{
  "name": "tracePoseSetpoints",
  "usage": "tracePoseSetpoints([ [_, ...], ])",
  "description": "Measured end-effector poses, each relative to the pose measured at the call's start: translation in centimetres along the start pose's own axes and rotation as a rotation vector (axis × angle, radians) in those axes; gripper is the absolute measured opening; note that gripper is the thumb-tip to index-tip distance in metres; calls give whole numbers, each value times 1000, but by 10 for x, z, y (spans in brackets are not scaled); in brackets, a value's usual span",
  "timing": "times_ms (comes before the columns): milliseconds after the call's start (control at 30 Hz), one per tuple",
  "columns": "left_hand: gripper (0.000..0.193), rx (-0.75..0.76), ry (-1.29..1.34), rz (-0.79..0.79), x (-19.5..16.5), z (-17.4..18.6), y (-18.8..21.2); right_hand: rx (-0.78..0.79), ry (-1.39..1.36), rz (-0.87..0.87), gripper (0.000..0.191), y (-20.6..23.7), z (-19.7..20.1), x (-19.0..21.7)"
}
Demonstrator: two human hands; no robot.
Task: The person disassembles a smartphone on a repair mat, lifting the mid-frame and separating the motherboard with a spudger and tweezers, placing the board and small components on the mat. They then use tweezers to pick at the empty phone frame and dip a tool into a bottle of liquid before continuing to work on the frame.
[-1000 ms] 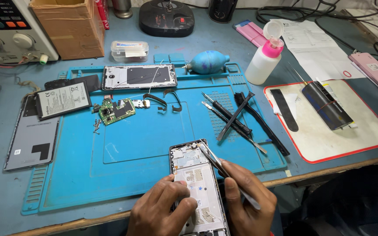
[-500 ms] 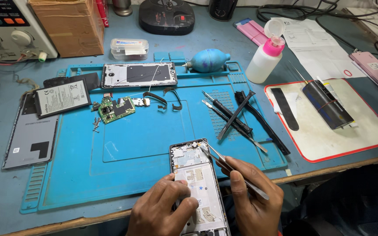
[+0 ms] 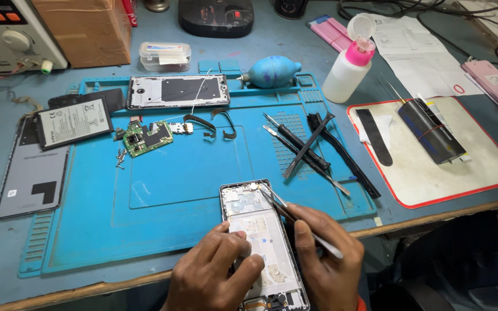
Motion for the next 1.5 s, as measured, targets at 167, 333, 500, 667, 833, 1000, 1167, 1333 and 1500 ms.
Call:
tracePoseSetpoints([
  [167, 10, -12, 16, 13, 0, 2, 0, -18, 50, 90, 20, 5, -3, 0],
  [333, 8, 0, 9, 43, 2, 1, 2, -1, 75, 70, 23, 7, -5, -2],
  [500, 9, 9, 0, 47, 3, -1, 4, 6, 67, 69, 24, 8, -6, -4],
  [667, 10, 0, -4, 41, 3, -2, 6, 5, 79, 92, 25, 9, -7, -4],
  [833, 10, 1, -6, 38, 4, -4, 7, 3, 80, 95, 25, 10, -7, -4],
  [1000, 11, 2, -17, 22, 4, -3, 7, 1, 66, 108, 25, 11, -7, -4],
  [1167, 10, 7, -13, 40, 4, -3, 8, -10, 56, 132, 25, 12, -9, -2],
  [1333, 10, 12, -19, 33, 4, -3, 8, -7, 78, 142, 26, 13, -9, -3],
  [1500, 10, 18, -24, 23, 4, -4, 9, 6, 64, 148, 26, 13, -8, -3],
])
Point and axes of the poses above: each hand's wrist, its own y-axis away from the middle knuckle, its own z-axis out of the back of the hand, x = y × z, the point moved 4 cm from there along -y, towards the middle knuckle, and after that the axes turned 2 degrees about -z, right-handed, at the moved point
